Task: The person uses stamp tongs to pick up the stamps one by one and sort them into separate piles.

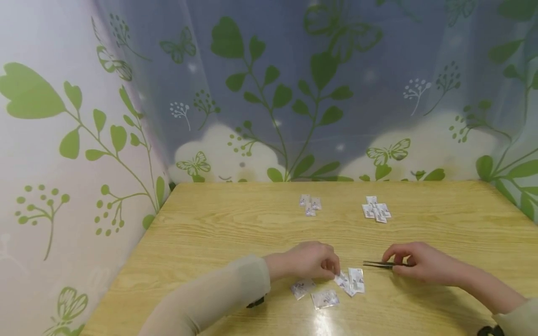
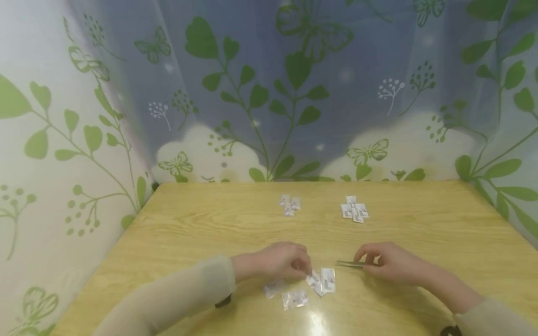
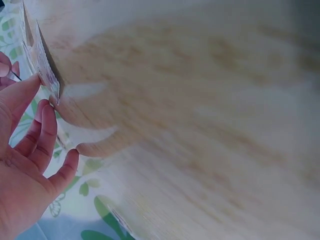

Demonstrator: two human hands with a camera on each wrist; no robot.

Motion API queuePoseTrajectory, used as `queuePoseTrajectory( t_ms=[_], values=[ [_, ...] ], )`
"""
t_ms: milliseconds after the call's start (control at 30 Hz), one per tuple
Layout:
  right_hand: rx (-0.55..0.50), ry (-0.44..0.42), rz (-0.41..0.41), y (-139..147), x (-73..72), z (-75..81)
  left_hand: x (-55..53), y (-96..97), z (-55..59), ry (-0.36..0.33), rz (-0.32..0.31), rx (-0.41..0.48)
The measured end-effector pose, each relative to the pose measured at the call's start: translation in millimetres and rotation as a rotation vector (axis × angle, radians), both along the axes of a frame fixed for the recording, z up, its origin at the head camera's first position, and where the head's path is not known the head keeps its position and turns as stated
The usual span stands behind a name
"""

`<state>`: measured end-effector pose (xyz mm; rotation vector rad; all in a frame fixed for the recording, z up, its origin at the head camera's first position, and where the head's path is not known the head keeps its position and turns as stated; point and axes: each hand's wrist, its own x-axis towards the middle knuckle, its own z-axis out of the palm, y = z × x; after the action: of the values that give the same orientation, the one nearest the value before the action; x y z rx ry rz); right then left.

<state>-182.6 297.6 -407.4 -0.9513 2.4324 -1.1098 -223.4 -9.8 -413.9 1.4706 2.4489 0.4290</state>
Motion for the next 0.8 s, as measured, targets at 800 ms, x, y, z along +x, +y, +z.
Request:
queuePoseTrajectory(
  t_ms=[800],
  values=[
    [0.032, -0.064, 0.062, -9.3, -2.7, -1.4, 0.6, 1.0, 10.2, -0.039, -0.005, -0.056]
  ],
)
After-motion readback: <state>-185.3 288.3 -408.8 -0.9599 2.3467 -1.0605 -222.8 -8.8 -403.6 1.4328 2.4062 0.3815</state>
